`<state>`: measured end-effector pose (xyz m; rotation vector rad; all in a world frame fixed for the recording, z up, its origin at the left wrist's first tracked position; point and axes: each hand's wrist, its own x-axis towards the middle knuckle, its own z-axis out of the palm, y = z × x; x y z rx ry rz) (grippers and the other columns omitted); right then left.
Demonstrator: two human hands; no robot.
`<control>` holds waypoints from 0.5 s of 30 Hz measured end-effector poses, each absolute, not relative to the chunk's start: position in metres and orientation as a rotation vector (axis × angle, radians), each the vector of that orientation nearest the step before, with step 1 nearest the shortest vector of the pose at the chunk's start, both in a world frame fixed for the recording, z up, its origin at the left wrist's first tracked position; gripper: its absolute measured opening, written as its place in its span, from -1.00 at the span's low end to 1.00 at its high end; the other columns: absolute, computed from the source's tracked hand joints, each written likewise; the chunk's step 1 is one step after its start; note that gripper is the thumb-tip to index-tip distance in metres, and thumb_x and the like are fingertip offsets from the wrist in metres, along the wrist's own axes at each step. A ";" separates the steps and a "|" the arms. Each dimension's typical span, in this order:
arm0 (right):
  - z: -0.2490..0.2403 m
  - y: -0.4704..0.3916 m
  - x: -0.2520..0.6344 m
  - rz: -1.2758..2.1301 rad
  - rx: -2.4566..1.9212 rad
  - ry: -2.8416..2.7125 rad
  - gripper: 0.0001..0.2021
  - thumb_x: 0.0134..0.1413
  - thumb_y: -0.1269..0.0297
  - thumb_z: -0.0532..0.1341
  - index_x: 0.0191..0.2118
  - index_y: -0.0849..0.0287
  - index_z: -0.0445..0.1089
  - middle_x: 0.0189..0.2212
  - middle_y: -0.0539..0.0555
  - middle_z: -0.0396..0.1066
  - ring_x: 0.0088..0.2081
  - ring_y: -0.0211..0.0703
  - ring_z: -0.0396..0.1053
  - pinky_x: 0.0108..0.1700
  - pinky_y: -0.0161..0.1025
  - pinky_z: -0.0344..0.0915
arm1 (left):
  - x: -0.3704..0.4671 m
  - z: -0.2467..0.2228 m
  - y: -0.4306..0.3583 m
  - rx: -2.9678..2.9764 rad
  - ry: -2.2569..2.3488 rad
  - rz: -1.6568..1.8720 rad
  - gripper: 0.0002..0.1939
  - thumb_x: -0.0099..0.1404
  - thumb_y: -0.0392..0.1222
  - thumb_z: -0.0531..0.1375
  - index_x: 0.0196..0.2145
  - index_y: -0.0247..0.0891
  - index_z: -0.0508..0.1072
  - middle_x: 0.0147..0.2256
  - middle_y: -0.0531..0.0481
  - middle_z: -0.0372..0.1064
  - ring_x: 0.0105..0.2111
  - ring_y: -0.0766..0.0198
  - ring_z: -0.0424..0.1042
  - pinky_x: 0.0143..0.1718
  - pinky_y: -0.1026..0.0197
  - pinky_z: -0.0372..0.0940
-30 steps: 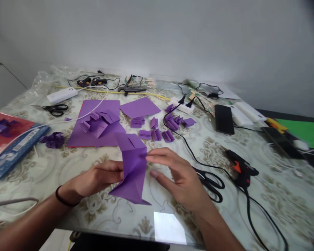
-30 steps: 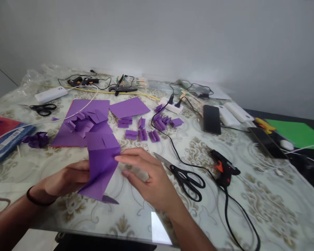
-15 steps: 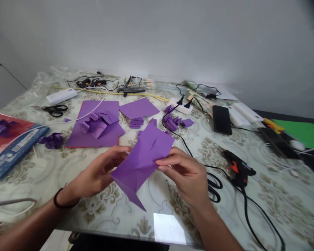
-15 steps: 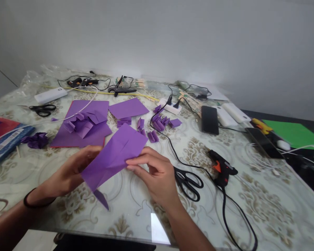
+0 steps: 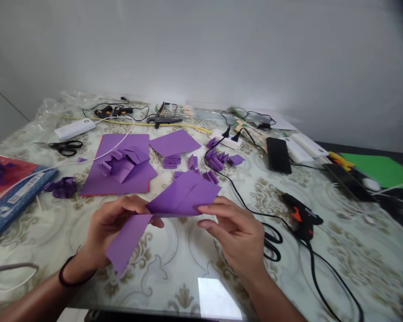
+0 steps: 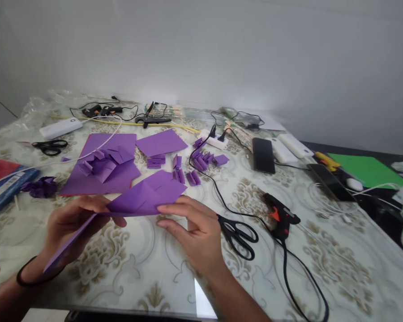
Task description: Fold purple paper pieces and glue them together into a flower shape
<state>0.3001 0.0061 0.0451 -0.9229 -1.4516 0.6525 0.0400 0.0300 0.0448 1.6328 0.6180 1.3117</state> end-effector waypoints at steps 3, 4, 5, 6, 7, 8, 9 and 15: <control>0.047 0.009 0.301 0.694 -0.941 -1.419 -0.68 0.13 0.48 0.52 -0.13 -0.19 0.72 -0.32 -0.12 0.67 -0.28 -0.27 0.54 -0.17 -0.34 0.44 | 0.039 0.042 0.030 1.641 0.595 1.281 -0.80 0.39 -0.43 0.36 -0.10 -0.22 0.56 -0.21 -0.07 0.63 -0.23 0.17 0.70 -0.18 0.25 0.56; 0.047 0.010 0.301 0.740 -0.931 -1.399 -0.67 0.12 0.48 0.52 -0.13 -0.19 0.72 -0.31 -0.12 0.68 -0.27 -0.27 0.56 -0.15 -0.33 0.45 | 0.038 0.042 0.030 1.651 0.594 1.269 -0.80 0.39 -0.45 0.35 -0.10 -0.22 0.54 -0.20 -0.07 0.63 -0.21 0.17 0.70 -0.15 0.26 0.55; 0.048 0.012 0.301 0.794 -0.918 -1.378 -0.67 0.11 0.48 0.52 -0.13 -0.19 0.72 -0.29 -0.11 0.69 -0.25 -0.26 0.58 -0.13 -0.33 0.47 | 0.037 0.042 0.030 1.656 0.593 1.259 -0.79 0.39 -0.45 0.35 -0.10 -0.22 0.53 -0.19 -0.08 0.63 -0.20 0.17 0.70 -0.14 0.26 0.55; 0.049 0.013 0.301 0.846 -0.907 -1.360 -0.67 0.10 0.48 0.53 -0.14 -0.18 0.72 -0.28 -0.10 0.70 -0.25 -0.25 0.60 -0.13 -0.32 0.48 | 0.037 0.043 0.030 1.655 0.595 1.249 -0.79 0.40 -0.44 0.34 -0.09 -0.21 0.52 -0.17 -0.08 0.63 -0.21 0.18 0.69 -0.14 0.26 0.55; 0.049 0.014 0.301 0.889 -0.901 -1.348 -0.69 0.09 0.48 0.53 -0.17 -0.17 0.72 -0.30 -0.10 0.70 -0.26 -0.24 0.60 -0.15 -0.32 0.49 | 0.037 0.044 0.030 1.653 0.603 1.240 -0.80 0.40 -0.42 0.34 -0.09 -0.21 0.51 -0.15 -0.09 0.62 -0.23 0.19 0.69 -0.14 0.25 0.55; 0.049 0.015 0.301 0.914 -0.900 -1.343 -0.72 0.09 0.48 0.53 -0.19 -0.15 0.73 -0.32 -0.09 0.69 -0.29 -0.24 0.60 -0.18 -0.32 0.49 | 0.037 0.045 0.031 1.659 0.624 1.235 -0.80 0.39 -0.41 0.36 -0.09 -0.20 0.50 -0.14 -0.08 0.61 -0.25 0.20 0.68 -0.16 0.26 0.55; 0.049 0.015 0.301 0.916 -0.904 -1.344 -0.75 0.09 0.47 0.53 -0.22 -0.12 0.73 -0.35 -0.09 0.68 -0.32 -0.25 0.59 -0.22 -0.32 0.48 | 0.037 0.047 0.031 1.685 0.656 1.234 -0.80 0.36 -0.39 0.38 -0.11 -0.21 0.51 -0.16 -0.07 0.61 -0.27 0.21 0.67 -0.19 0.27 0.55; 0.044 0.013 0.304 0.854 -0.936 -1.414 -0.80 0.05 0.29 0.59 -0.17 -0.07 0.73 -0.30 0.01 0.71 -0.28 -0.15 0.62 -0.16 -0.22 0.53 | 0.043 0.060 0.037 1.946 0.703 1.291 -0.78 0.29 -0.42 0.42 -0.28 -0.21 0.47 -0.34 0.01 0.57 -0.39 0.29 0.57 -0.32 0.33 0.48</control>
